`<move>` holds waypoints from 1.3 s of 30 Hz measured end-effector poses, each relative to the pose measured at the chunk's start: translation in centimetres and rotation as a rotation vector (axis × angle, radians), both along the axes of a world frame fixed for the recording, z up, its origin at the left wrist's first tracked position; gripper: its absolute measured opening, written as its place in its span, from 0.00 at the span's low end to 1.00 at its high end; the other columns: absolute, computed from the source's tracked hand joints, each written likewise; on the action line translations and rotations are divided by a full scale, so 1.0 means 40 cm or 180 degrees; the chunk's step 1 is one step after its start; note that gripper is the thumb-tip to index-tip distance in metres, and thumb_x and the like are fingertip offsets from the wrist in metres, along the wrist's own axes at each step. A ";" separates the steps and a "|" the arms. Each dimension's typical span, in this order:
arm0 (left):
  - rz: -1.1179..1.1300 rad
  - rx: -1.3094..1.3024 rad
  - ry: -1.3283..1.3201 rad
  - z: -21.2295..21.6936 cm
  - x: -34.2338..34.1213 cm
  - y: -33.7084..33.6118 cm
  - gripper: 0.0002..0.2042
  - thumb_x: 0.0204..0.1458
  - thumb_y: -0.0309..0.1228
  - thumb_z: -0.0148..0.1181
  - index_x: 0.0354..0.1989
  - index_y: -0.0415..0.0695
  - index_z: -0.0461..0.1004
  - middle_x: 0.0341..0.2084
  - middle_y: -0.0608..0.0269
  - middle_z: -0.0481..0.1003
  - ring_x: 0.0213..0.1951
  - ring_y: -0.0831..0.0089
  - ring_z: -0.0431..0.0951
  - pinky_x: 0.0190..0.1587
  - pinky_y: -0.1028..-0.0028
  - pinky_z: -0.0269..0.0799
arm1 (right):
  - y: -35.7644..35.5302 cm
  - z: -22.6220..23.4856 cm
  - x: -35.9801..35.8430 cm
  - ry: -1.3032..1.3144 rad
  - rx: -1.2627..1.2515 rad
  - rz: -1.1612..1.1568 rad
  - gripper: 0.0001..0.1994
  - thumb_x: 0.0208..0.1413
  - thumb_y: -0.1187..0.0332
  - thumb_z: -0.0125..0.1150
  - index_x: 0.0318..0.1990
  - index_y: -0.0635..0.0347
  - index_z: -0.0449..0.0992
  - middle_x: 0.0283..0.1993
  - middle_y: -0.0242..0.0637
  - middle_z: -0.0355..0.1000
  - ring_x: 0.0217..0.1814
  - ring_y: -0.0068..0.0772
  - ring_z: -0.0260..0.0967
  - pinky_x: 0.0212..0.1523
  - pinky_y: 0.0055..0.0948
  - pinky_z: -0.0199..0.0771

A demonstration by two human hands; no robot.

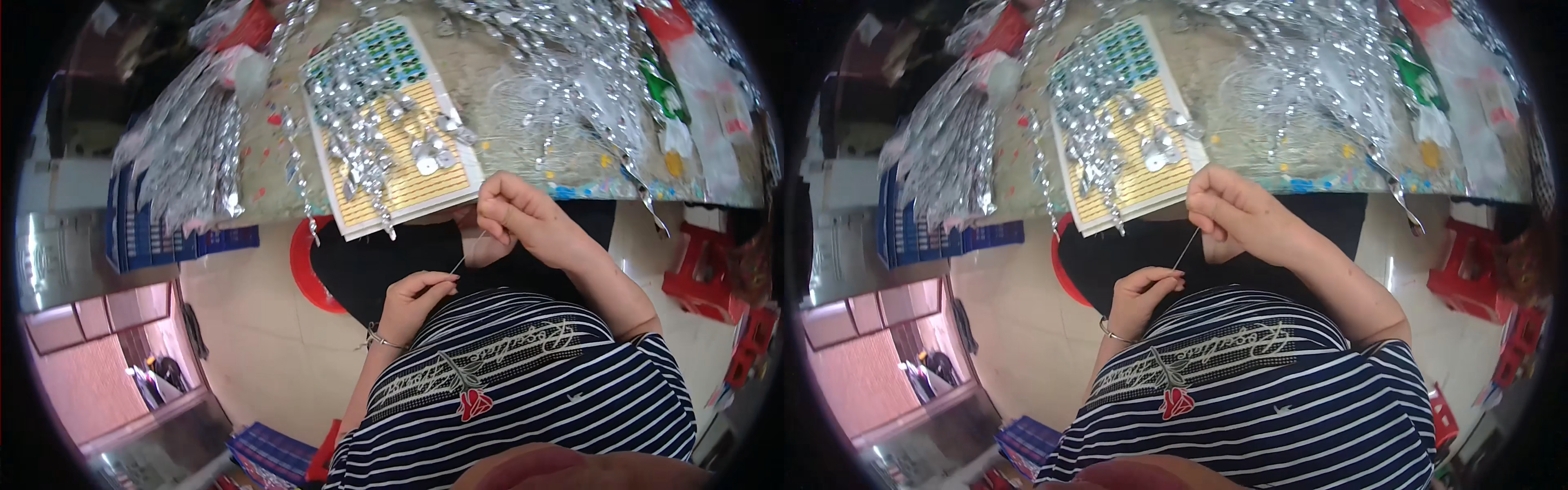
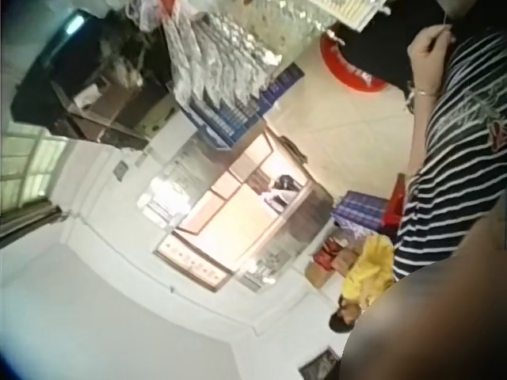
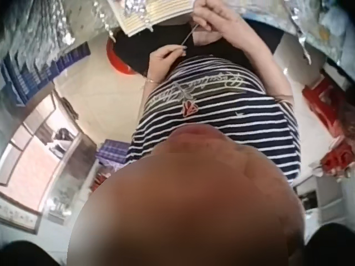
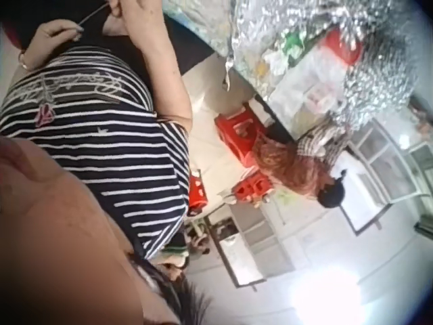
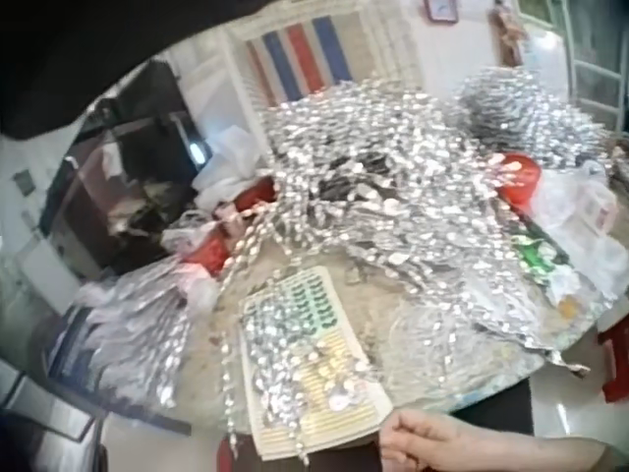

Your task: Manually assembling small silver-colored bell ornaments onto display cards or threads.

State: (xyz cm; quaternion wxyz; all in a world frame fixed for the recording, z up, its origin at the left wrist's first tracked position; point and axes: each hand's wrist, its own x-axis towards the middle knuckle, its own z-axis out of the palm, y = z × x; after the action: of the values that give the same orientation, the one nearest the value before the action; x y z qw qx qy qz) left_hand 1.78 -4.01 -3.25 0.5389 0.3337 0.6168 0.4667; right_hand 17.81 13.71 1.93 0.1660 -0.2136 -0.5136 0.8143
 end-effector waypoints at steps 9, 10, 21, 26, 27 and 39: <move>-0.0130 -0.0116 0.0919 -0.056 -0.081 -0.134 0.11 0.52 0.24 0.57 0.45 0.37 0.74 0.29 0.65 0.76 0.31 0.82 0.75 0.36 0.83 0.71 | 0.044 0.061 -0.092 0.0003 0.0357 -0.0289 0.06 0.63 0.67 0.47 0.35 0.57 0.64 0.23 0.24 0.60 0.24 0.13 0.55 0.27 0.12 0.55; 0.0253 -0.0242 0.0580 -0.050 -0.084 -0.144 0.10 0.52 0.26 0.58 0.42 0.37 0.76 0.26 0.67 0.76 0.28 0.83 0.74 0.32 0.84 0.69 | 0.051 0.074 -0.107 0.0088 0.0357 -0.0372 0.06 0.64 0.66 0.47 0.36 0.57 0.65 0.23 0.24 0.61 0.24 0.13 0.55 0.27 0.12 0.55; 0.1815 0.0204 0.1502 0.050 -0.318 0.018 0.10 0.57 0.33 0.53 0.38 0.39 0.76 0.13 0.79 0.59 0.15 0.90 0.53 0.18 0.85 0.46 | 0.079 0.043 -0.139 0.0117 0.0855 -0.0536 0.10 0.63 0.67 0.46 0.46 0.62 0.68 0.38 0.34 0.72 0.35 0.19 0.66 0.40 0.20 0.68; 0.1206 0.0403 0.2776 0.027 -0.461 0.179 0.09 0.57 0.32 0.51 0.35 0.38 0.71 0.19 0.72 0.65 0.21 0.85 0.62 0.24 0.80 0.58 | 0.053 0.016 -0.083 -0.0487 0.0489 -0.0342 0.08 0.62 0.68 0.49 0.41 0.63 0.71 0.37 0.31 0.72 0.36 0.18 0.66 0.41 0.19 0.68; 0.1105 0.0468 0.2742 0.014 -0.490 0.199 0.09 0.57 0.32 0.51 0.35 0.38 0.71 0.19 0.72 0.65 0.21 0.85 0.62 0.24 0.80 0.58 | 0.054 0.011 -0.074 -0.0545 0.0265 -0.0388 0.08 0.62 0.68 0.50 0.41 0.62 0.71 0.37 0.31 0.72 0.36 0.17 0.66 0.41 0.19 0.68; 0.1184 0.0768 0.3406 0.009 -0.409 0.282 0.20 0.55 0.25 0.48 0.57 0.32 0.62 0.55 0.42 0.64 0.57 0.52 0.63 0.59 0.65 0.57 | 0.227 0.057 0.004 -0.1076 0.1456 -0.0983 0.09 0.62 0.69 0.49 0.41 0.66 0.72 0.35 0.31 0.71 0.38 0.19 0.68 0.43 0.22 0.68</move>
State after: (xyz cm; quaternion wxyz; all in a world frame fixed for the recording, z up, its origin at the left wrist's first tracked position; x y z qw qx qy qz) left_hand -14.57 7.25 -2.89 0.0190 0.4683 0.7941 0.3870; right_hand 17.95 22.79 4.23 0.2436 -0.3785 -0.6652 0.5958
